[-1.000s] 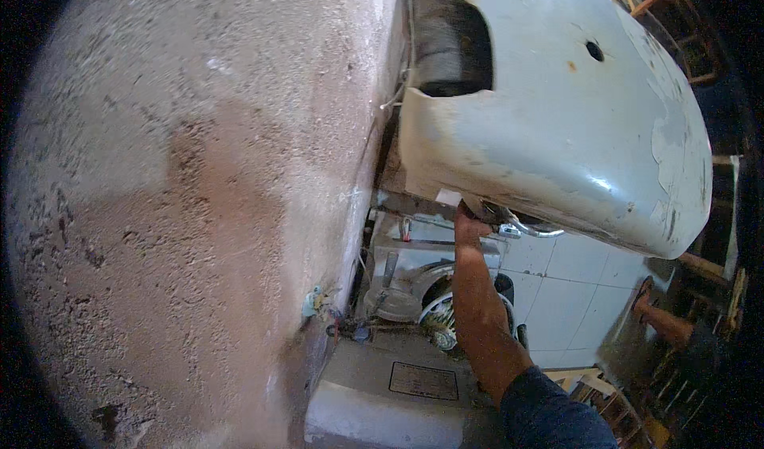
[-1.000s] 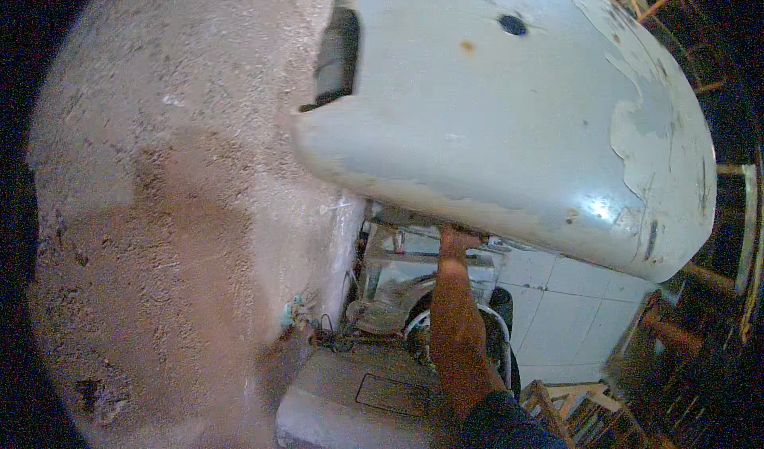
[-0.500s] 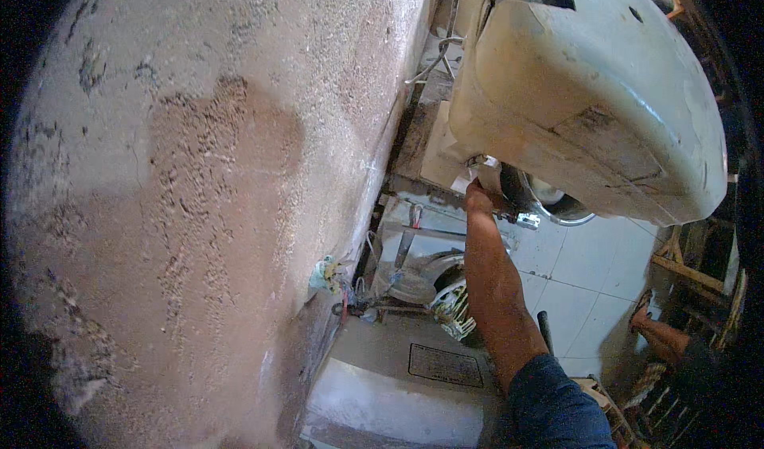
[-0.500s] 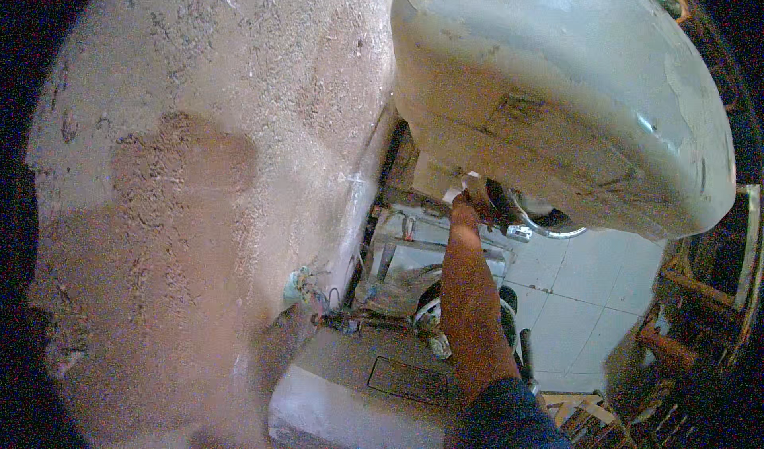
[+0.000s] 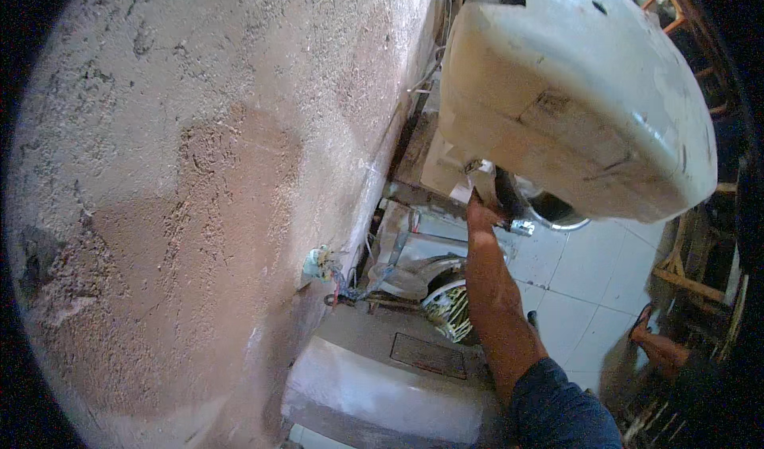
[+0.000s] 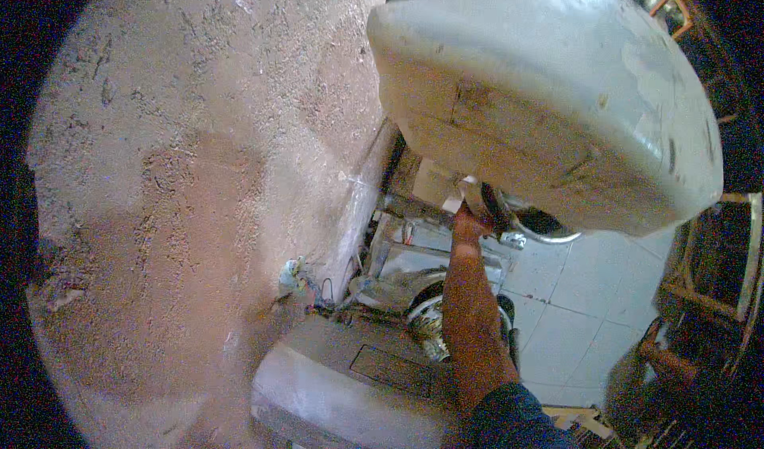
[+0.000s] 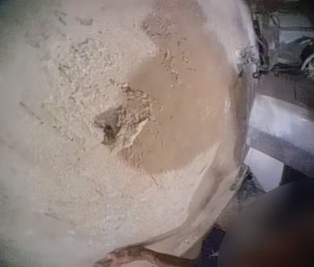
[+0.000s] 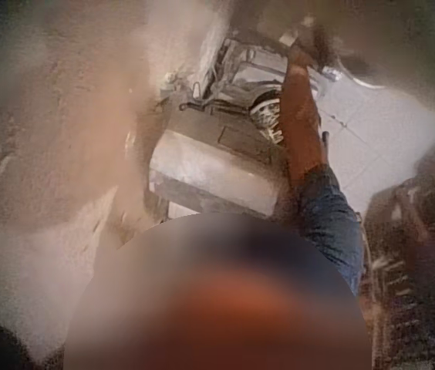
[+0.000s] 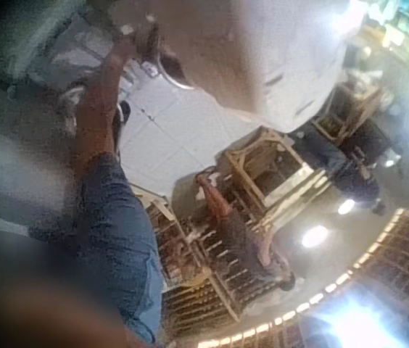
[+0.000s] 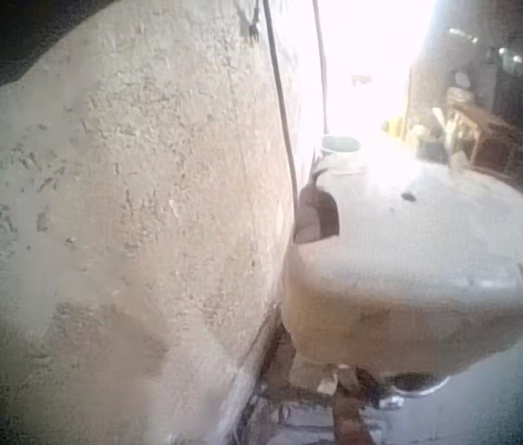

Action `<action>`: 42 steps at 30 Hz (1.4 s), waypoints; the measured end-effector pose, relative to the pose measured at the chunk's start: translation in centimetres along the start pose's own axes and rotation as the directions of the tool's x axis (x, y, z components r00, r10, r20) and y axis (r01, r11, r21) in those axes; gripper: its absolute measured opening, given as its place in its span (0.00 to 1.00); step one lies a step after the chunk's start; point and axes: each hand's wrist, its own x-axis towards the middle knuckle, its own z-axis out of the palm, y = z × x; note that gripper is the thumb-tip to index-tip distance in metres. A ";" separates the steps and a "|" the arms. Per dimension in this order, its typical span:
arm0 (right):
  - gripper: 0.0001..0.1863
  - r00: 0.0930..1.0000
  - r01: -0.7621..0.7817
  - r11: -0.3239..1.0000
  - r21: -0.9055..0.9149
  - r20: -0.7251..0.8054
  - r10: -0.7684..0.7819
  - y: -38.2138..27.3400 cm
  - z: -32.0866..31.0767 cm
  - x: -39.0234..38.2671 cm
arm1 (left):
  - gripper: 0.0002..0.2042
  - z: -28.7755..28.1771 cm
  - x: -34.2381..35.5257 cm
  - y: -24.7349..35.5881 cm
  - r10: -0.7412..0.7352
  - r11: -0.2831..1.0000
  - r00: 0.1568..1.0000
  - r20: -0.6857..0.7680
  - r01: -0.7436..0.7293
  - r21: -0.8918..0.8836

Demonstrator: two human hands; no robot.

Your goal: The person tears small pieces from a large dough mass, rolls them into balls, and places them on a wooden board. Later, the person shapes the dough balls into ring shapes and arranges them on the board.

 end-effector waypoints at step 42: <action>0.27 0.978 -0.152 -0.418 -0.896 -0.197 0.067 -1.3 3.2 -2.5 | 0.44 0.5 -1.4 4.6 -0.072 0.993 0.997 0.025 0.074 -0.088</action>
